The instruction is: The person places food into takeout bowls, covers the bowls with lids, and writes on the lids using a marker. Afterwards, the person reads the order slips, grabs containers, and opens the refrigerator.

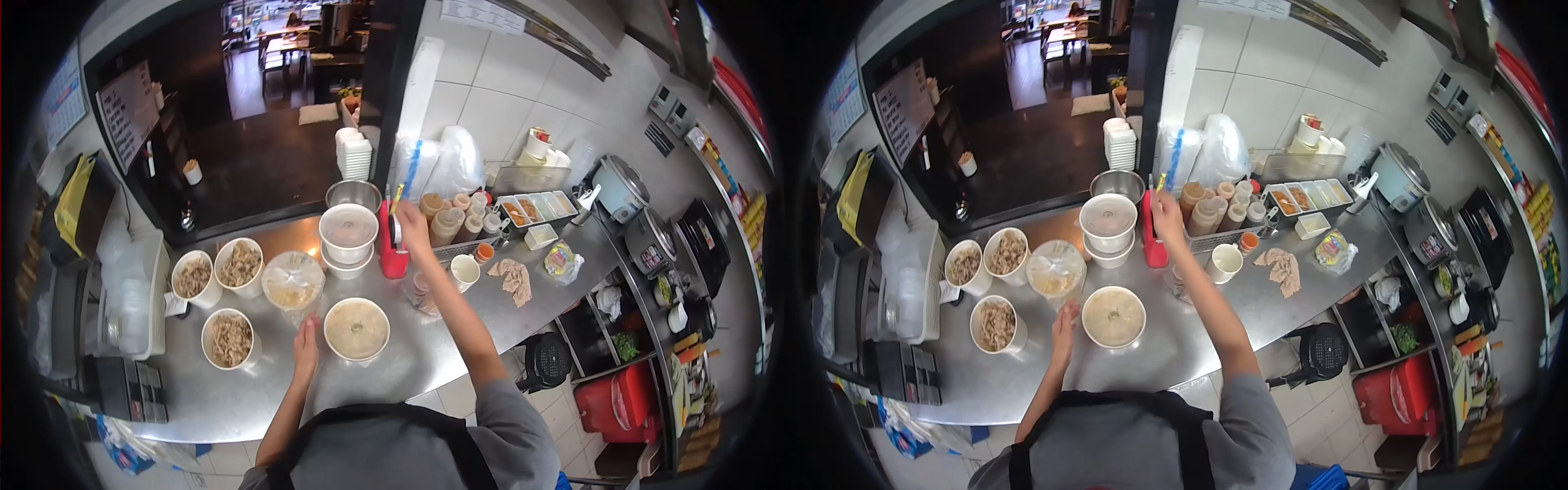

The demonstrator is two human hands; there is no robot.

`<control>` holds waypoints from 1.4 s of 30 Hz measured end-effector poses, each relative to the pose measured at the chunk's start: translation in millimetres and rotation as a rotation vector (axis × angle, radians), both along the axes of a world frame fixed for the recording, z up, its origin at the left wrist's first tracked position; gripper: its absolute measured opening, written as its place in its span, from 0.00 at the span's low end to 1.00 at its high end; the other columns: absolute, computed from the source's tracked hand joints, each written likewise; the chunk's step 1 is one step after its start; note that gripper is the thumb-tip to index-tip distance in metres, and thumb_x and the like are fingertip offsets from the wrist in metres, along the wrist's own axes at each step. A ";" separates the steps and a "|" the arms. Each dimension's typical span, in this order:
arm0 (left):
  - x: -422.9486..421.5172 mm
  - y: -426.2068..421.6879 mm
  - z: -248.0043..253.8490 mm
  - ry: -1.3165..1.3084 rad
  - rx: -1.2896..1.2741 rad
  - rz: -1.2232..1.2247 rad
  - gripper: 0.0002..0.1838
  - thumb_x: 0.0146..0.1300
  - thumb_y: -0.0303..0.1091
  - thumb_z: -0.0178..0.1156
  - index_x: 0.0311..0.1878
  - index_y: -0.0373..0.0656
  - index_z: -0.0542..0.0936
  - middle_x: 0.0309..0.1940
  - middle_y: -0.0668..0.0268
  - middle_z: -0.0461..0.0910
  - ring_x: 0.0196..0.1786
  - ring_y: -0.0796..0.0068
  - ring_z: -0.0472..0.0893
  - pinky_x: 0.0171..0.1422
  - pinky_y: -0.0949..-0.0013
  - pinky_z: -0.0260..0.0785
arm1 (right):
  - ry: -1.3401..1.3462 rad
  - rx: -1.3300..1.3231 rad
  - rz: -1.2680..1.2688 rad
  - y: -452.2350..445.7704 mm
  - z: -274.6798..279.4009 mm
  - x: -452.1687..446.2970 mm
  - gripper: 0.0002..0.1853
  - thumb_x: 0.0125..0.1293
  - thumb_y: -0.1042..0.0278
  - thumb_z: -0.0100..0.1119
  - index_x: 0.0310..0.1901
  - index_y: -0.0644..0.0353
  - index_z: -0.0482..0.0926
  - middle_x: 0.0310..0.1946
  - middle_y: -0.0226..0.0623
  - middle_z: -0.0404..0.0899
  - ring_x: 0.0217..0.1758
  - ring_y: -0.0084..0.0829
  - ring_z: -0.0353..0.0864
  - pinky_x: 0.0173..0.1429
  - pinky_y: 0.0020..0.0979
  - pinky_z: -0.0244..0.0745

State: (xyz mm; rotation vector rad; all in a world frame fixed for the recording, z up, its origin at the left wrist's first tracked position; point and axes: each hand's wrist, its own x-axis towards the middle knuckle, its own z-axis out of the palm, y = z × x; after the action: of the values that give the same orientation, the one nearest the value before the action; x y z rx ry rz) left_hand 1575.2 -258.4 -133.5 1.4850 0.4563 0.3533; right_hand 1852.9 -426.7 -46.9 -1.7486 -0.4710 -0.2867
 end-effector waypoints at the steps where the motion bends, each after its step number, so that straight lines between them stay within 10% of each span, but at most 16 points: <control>1: -7.4 -2.2 8.3 -0.005 0.043 0.039 0.25 0.69 0.46 0.39 0.56 0.33 0.69 0.51 0.54 0.73 0.54 0.66 0.72 0.59 0.69 0.60 | -0.044 -0.005 -0.049 16.7 -33.0 64.3 0.14 0.62 0.64 0.51 0.41 0.68 0.77 0.39 0.46 0.77 0.46 0.41 0.75 0.51 0.33 0.67; 5: -26.1 -3.4 47.6 -0.107 0.169 0.118 0.19 0.67 0.40 0.44 0.54 0.35 0.71 0.51 0.56 0.73 0.55 0.66 0.71 0.59 0.69 0.59 | 0.458 0.008 -0.182 51.2 -49.6 140.1 0.13 0.53 0.70 0.59 0.37 0.71 0.79 0.27 0.42 0.79 0.28 0.29 0.76 0.34 0.31 0.70; 10: -43.8 -8.5 73.9 -0.130 0.408 0.153 0.15 0.63 0.32 0.51 0.52 0.39 0.73 0.48 0.55 0.74 0.53 0.65 0.72 0.57 0.67 0.62 | -0.425 -0.107 -0.407 35.7 -20.5 98.9 0.12 0.51 0.75 0.57 0.40 0.60 0.81 0.37 0.42 0.76 0.42 0.35 0.75 0.49 0.29 0.67; 14: -33.8 -51.7 105.4 -0.206 0.507 0.066 0.18 0.61 0.31 0.54 0.55 0.40 0.70 0.45 0.54 0.75 0.49 0.66 0.74 0.51 0.68 0.65 | -0.073 0.211 0.230 0.5 46.9 -53.0 0.07 0.58 0.80 0.54 0.36 0.67 0.80 0.32 0.33 0.71 0.38 0.23 0.74 0.43 0.22 0.68; 17: -24.5 -88.1 108.0 -0.050 0.255 -0.147 0.18 0.62 0.35 0.53 0.54 0.40 0.69 0.35 0.58 0.76 0.37 0.70 0.75 0.42 0.70 0.66 | 0.249 0.309 0.717 -26.3 72.2 -154.4 0.18 0.59 0.84 0.50 0.53 0.67 0.69 0.40 0.41 0.70 0.42 0.34 0.77 0.46 0.32 0.75; 22: -31.3 -126.1 98.2 0.006 -0.058 -0.508 0.14 0.65 0.42 0.48 0.36 0.38 0.69 0.19 0.63 0.67 0.24 0.75 0.68 0.32 0.68 0.62 | 0.645 0.812 0.698 -52.6 56.6 -211.4 0.06 0.64 0.70 0.49 0.34 0.63 0.72 0.28 0.37 0.68 0.23 0.27 0.71 0.36 0.32 0.73; 26: -30.3 -138.5 92.5 -0.040 0.177 -0.600 0.17 0.64 0.43 0.49 0.32 0.37 0.73 0.20 0.57 0.72 0.24 0.60 0.73 0.30 0.62 0.64 | 1.011 0.800 0.910 -73.0 43.0 -213.4 0.27 0.70 0.48 0.32 0.13 0.51 0.52 0.08 0.23 0.48 0.10 0.19 0.43 0.23 0.24 0.55; 29: -20.1 -148.6 80.4 -0.118 0.635 -0.379 0.18 0.62 0.46 0.51 0.32 0.37 0.73 0.22 0.55 0.75 0.25 0.53 0.74 0.31 0.58 0.65 | 1.089 0.763 0.863 -74.1 43.0 -198.9 0.27 0.70 0.47 0.31 0.13 0.50 0.53 0.08 0.23 0.49 0.09 0.19 0.44 0.21 0.25 0.53; 36: -21.0 -124.2 70.2 0.023 0.958 -0.083 0.14 0.54 0.41 0.59 0.32 0.39 0.72 0.28 0.55 0.73 0.35 0.54 0.74 0.37 0.57 0.66 | 0.351 1.339 0.827 -147.2 95.1 -114.2 0.24 0.69 0.49 0.39 0.17 0.53 0.58 0.12 0.24 0.50 0.13 0.18 0.47 0.17 0.19 0.45; 39: 15.3 -67.8 70.3 -0.099 1.016 0.163 0.24 0.48 0.44 0.65 0.40 0.37 0.69 0.35 0.53 0.72 0.41 0.53 0.73 0.43 0.59 0.66 | 0.611 1.381 0.064 -89.2 135.1 -144.5 0.27 0.64 0.40 0.41 0.17 0.54 0.61 0.13 0.26 0.54 0.15 0.20 0.52 0.19 0.18 0.50; 42: 40.2 -30.0 27.6 -0.069 0.680 0.030 0.32 0.42 0.43 0.70 0.46 0.35 0.67 0.37 0.56 0.73 0.43 0.59 0.74 0.47 0.62 0.65 | 0.763 1.067 0.958 -87.4 45.2 -123.5 0.38 0.59 0.27 0.28 0.24 0.60 0.71 0.27 0.37 0.72 0.27 0.27 0.69 0.27 0.26 0.65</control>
State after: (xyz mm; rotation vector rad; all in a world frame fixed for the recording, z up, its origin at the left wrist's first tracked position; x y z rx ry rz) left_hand 1615.3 -288.4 -105.9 2.1161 0.3133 0.6222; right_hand 1729.4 -514.1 -1.7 -0.3846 -0.4089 0.6943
